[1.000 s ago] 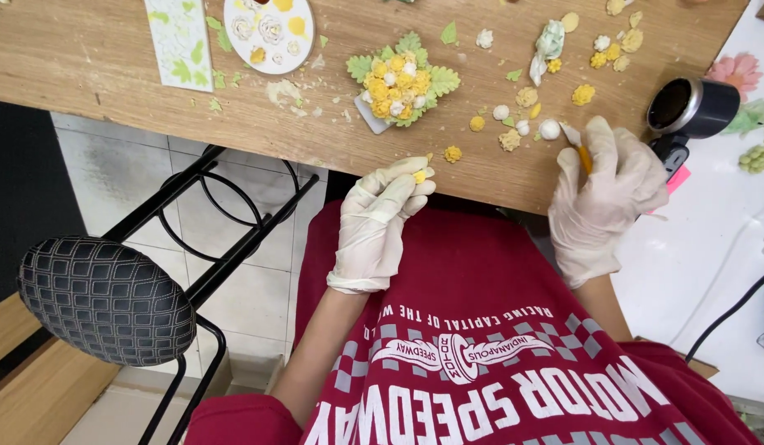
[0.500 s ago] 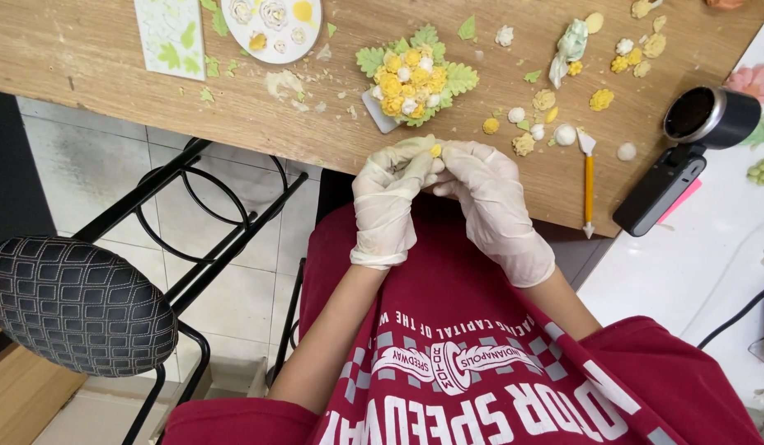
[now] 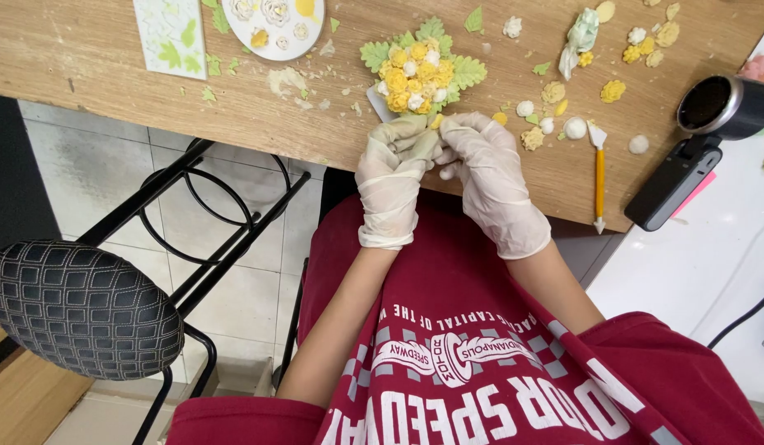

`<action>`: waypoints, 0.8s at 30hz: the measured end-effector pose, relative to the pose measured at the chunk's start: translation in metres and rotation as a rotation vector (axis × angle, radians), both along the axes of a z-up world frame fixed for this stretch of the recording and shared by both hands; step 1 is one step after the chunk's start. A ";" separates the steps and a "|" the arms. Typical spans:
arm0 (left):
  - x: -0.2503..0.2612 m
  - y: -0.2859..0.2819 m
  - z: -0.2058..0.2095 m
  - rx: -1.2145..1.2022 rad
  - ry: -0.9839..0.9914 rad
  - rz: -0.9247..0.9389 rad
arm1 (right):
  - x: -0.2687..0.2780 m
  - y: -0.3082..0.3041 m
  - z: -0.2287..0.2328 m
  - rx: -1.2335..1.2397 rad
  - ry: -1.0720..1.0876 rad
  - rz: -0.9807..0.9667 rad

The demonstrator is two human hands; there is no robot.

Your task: Assembling a floral arrangement using small pre-formed wax flowers and leaves, using melted wax as an adhesive.

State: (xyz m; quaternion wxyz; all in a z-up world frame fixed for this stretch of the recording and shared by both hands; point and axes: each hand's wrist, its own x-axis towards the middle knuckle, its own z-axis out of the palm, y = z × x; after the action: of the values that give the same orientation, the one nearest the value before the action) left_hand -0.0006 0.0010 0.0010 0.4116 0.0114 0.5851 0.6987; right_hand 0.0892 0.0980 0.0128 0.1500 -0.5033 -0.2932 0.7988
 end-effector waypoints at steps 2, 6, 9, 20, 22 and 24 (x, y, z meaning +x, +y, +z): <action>-0.001 0.003 0.001 -0.011 -0.069 0.032 | -0.006 0.004 0.000 0.004 -0.036 -0.020; -0.002 0.003 0.004 0.045 -0.074 0.080 | -0.009 0.001 -0.003 -0.004 -0.064 -0.037; -0.004 0.001 0.009 -0.034 -0.088 0.078 | -0.010 -0.006 -0.005 -0.010 -0.048 -0.075; -0.022 -0.014 0.010 -0.032 0.088 0.051 | -0.022 -0.023 -0.007 -0.051 -0.079 -0.261; -0.021 -0.016 0.005 -0.079 0.236 -0.001 | -0.022 -0.023 -0.008 -0.049 -0.085 -0.259; -0.026 -0.016 0.009 -0.124 0.387 -0.052 | -0.023 -0.023 -0.007 -0.047 -0.088 -0.256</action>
State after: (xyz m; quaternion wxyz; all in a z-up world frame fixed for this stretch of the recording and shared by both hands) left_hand -0.0265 -0.0145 0.0103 0.3092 0.1352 0.6948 0.6350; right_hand 0.0661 0.0747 0.0058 0.2261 -0.5745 -0.2141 0.7569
